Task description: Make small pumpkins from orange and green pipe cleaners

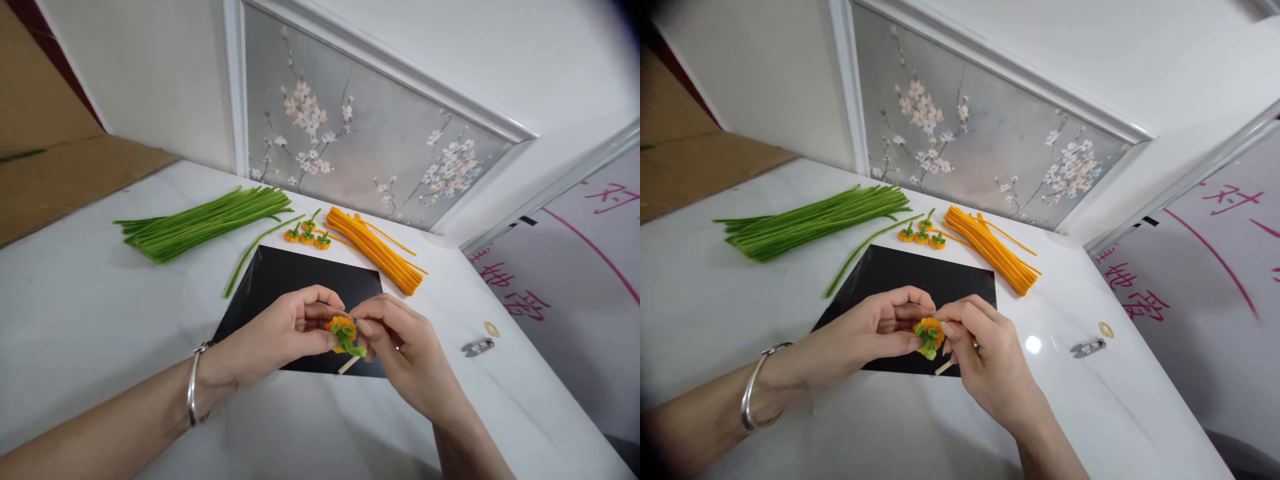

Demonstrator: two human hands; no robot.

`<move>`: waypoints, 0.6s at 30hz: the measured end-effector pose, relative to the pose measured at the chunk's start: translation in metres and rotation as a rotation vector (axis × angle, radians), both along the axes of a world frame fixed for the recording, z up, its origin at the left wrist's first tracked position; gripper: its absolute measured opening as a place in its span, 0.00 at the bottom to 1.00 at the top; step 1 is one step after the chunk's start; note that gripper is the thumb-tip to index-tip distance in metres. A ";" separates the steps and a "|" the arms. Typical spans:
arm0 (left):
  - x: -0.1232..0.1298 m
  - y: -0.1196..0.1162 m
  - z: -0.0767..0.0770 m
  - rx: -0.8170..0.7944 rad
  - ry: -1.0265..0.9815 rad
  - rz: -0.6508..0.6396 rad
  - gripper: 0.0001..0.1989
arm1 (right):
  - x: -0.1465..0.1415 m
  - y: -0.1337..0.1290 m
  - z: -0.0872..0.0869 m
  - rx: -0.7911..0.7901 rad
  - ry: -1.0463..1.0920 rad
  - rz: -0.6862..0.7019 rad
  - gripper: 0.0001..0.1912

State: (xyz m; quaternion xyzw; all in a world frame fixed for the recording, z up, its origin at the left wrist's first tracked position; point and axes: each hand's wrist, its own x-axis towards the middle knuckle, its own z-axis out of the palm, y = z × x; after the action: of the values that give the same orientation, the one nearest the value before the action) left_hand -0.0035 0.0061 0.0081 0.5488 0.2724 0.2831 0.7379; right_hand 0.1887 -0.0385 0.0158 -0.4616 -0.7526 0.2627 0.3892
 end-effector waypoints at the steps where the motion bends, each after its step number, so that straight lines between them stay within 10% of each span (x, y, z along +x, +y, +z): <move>1: 0.001 0.001 -0.001 0.010 0.008 0.012 0.11 | 0.000 -0.001 0.001 0.021 -0.028 0.007 0.10; 18: 0.008 -0.009 -0.002 0.098 0.038 0.060 0.08 | -0.004 0.002 -0.011 -0.027 -0.054 -0.055 0.06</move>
State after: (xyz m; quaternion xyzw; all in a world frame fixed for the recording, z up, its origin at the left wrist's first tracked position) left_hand 0.0045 -0.0034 0.0064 0.5809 0.2885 0.3079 0.6961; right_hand 0.1851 -0.0369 0.0048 -0.4944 -0.7463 0.2491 0.3696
